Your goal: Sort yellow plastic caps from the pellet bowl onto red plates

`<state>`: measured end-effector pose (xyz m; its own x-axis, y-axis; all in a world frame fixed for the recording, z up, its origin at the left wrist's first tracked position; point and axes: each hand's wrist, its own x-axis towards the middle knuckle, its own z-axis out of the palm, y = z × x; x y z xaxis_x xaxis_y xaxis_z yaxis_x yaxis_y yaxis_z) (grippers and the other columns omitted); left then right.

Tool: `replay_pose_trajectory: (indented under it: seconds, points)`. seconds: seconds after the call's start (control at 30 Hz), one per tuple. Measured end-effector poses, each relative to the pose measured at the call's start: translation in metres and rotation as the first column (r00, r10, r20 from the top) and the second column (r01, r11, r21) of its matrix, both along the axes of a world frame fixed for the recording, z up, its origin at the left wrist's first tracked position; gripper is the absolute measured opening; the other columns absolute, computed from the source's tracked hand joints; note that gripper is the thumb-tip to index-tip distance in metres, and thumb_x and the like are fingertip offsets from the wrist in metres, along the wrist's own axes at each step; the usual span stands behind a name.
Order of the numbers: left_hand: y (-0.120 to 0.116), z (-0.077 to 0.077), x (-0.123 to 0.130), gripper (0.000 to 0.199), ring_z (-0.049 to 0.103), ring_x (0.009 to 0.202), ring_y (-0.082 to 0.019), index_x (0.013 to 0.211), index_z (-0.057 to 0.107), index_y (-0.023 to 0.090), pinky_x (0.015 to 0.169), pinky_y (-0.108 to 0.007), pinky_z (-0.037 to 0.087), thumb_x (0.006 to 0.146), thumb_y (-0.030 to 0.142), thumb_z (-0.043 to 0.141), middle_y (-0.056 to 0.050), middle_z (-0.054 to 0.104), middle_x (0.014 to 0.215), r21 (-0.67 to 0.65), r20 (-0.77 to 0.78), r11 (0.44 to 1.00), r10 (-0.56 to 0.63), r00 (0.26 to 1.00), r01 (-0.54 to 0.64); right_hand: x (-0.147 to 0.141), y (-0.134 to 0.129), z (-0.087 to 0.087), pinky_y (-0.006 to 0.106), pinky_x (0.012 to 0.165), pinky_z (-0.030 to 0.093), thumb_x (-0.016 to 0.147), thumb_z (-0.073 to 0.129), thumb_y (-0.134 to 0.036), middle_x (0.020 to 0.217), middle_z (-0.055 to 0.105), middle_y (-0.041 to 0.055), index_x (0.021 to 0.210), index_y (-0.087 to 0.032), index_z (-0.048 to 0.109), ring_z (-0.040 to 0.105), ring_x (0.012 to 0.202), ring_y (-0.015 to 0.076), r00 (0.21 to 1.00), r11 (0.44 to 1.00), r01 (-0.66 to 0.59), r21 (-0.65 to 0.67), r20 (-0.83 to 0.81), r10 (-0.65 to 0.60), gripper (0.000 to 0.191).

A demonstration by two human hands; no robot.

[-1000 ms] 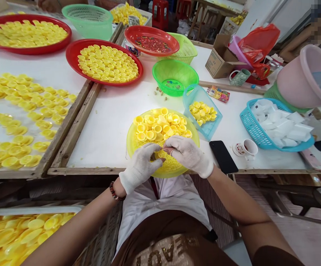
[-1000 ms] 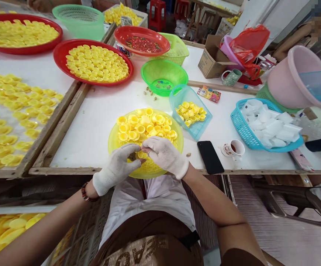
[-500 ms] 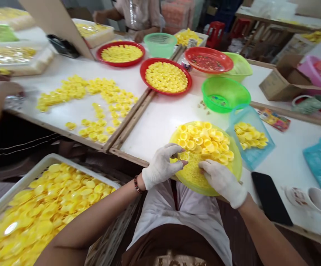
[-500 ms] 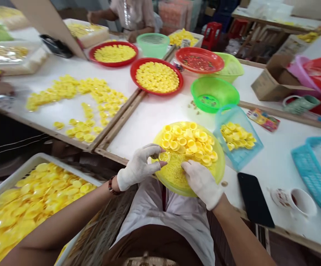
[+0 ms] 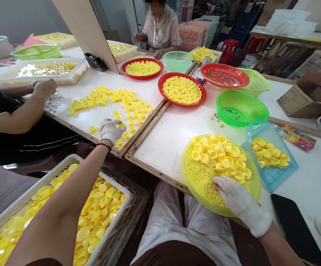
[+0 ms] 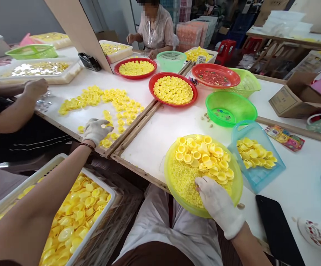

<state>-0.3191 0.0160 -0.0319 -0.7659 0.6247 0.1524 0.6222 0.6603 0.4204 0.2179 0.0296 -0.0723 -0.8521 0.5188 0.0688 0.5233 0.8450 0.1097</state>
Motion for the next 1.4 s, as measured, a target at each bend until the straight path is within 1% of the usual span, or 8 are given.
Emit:
replay_pose_trajectory:
  seconds: [0.23, 0.43, 0.6, 0.73, 0.83, 1.0, 1.13, 1.4]
  points:
    - [0.013, -0.025, -0.015, 0.056, 0.039, 0.130, -0.049, 0.082, 0.071, 0.010, 0.101, -0.066, 0.027, 0.065, 0.063, 0.069, -0.013, 0.062, 0.111, -0.019, 0.063, 0.997, -0.072, 0.995, 0.073, -0.021, -0.003, 0.037, 0.038, 0.099, 0.046, 0.100, 0.039, -0.011, 0.110, 0.067, 0.0100, 0.108, -0.018, 0.066, 0.061, 0.106, 0.0234, 0.983, 0.960, 0.168, -0.225, 0.109, -0.147, 0.029]
    - [0.017, -0.038, -0.018, 0.055, 0.043, 0.126, -0.050, 0.064, 0.063, 0.010, 0.086, -0.063, 0.029, 0.062, 0.064, 0.066, -0.007, 0.059, 0.076, 0.233, -0.152, 0.916, -0.297, 0.943, 0.327, -0.035, 0.000, 0.060, 0.034, 0.088, 0.048, 0.097, 0.054, -0.024, 0.106, 0.062, 0.0073, 0.107, -0.018, 0.061, 0.062, 0.097, 0.0220, 0.936, 0.865, 0.353, -0.356, 0.150, -0.320, 0.013]
    - [0.015, -0.001, 0.097, 0.037, 0.056, 0.114, -0.033, 0.095, 0.070, 0.015, 0.096, -0.052, 0.042, 0.083, 0.049, 0.061, -0.007, 0.064, 0.107, 0.259, -0.267, 0.793, -0.490, 0.830, 0.552, -0.052, -0.002, 0.070, 0.034, 0.076, 0.050, 0.090, 0.064, -0.036, 0.114, 0.059, 0.0126, 0.119, -0.017, 0.057, 0.065, 0.091, 0.0256, 0.902, 0.855, 0.419, -0.306, 0.252, -0.352, 0.036]
    - [0.022, 0.019, 0.221, 0.030, 0.059, 0.106, -0.026, 0.108, 0.068, 0.021, 0.096, -0.044, 0.046, 0.087, 0.042, 0.062, -0.008, 0.065, 0.113, 0.108, -0.339, 0.485, -0.803, 0.491, 0.868, -0.062, 0.003, 0.070, 0.035, 0.073, 0.050, 0.088, 0.058, -0.025, 0.114, 0.059, 0.0143, 0.123, -0.016, 0.056, 0.067, 0.089, 0.0264, 0.889, 0.846, 0.433, -0.311, 0.303, -0.343, 0.036]
    - [0.033, 0.019, 0.276, 0.027, 0.057, 0.104, -0.032, 0.104, 0.069, 0.022, 0.088, -0.050, 0.044, 0.084, 0.039, 0.064, -0.013, 0.063, 0.111, -0.096, -0.366, 0.414, -0.860, 0.354, 0.905, -0.059, 0.008, 0.063, 0.035, 0.072, 0.050, 0.087, 0.055, -0.019, 0.112, 0.060, 0.0139, 0.122, -0.015, 0.057, 0.067, 0.087, 0.0253, 0.900, 0.840, 0.423, -0.339, 0.266, -0.346, 0.036]
    - [0.033, 0.023, 0.298, 0.022, 0.057, 0.105, -0.034, 0.099, 0.066, 0.019, 0.089, -0.050, 0.044, 0.083, 0.035, 0.064, -0.014, 0.062, 0.119, -0.149, -0.364, 0.388, -0.877, 0.314, 0.910, -0.042, 0.019, 0.048, 0.035, 0.085, 0.048, 0.086, 0.050, -0.012, 0.107, 0.063, 0.0132, 0.108, -0.012, 0.063, 0.061, 0.095, 0.0232, 0.947, 0.834, 0.313, -0.455, 0.079, -0.312, 0.025]
    - [0.010, 0.028, 0.307, 0.024, 0.062, 0.094, -0.026, 0.106, 0.061, 0.017, 0.084, -0.040, 0.048, 0.083, 0.024, 0.060, -0.010, 0.067, 0.103, -0.104, -0.096, 0.313, -0.948, 0.304, 0.944, -0.022, 0.024, 0.052, 0.032, 0.087, 0.045, 0.080, 0.052, -0.004, 0.097, 0.064, 0.0087, 0.096, -0.013, 0.063, 0.057, 0.092, 0.0196, 0.940, 0.802, 0.200, -0.562, -0.122, -0.320, 0.022]
    - [-0.002, 0.007, 0.329, 0.017, 0.064, 0.092, -0.027, 0.093, 0.061, 0.016, 0.086, -0.040, 0.051, 0.077, 0.021, 0.061, -0.009, 0.066, 0.093, -0.068, 0.182, 0.352, -0.916, 0.358, 0.934, -0.027, 0.017, 0.070, 0.031, 0.089, 0.046, 0.083, 0.049, -0.002, 0.094, 0.061, 0.0051, 0.094, -0.015, 0.061, 0.055, 0.091, 0.0167, 0.899, 0.837, -0.063, -0.544, -0.395, -0.189, 0.021]
